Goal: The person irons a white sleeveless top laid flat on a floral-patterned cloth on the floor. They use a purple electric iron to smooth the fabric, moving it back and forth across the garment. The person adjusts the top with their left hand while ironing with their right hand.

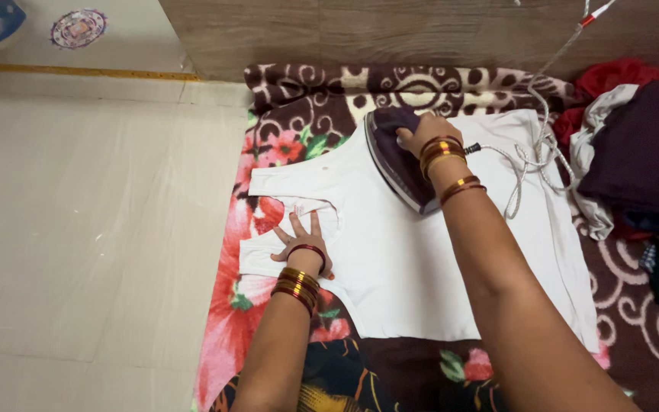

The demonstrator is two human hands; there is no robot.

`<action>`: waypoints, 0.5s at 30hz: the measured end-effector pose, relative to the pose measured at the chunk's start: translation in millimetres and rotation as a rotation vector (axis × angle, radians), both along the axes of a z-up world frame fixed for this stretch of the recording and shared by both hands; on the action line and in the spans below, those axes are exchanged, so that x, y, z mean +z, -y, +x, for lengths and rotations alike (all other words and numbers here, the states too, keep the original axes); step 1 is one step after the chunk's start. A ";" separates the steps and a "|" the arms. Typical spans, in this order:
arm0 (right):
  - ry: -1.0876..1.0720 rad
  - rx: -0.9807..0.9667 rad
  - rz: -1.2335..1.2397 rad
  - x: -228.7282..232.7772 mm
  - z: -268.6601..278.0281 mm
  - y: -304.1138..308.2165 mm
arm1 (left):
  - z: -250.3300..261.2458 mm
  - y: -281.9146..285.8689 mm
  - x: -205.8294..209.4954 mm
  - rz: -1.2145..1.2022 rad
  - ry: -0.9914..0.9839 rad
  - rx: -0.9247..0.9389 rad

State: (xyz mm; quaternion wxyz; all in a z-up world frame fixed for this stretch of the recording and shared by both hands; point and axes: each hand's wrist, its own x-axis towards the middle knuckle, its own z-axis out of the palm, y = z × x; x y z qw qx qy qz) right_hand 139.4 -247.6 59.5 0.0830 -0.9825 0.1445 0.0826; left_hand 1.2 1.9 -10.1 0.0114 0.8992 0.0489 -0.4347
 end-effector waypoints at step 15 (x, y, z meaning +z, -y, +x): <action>-0.073 0.209 -0.081 11.3 -62.2 14.9 | -10.5 -38.3 -21.9 -0.172 0.306 -0.084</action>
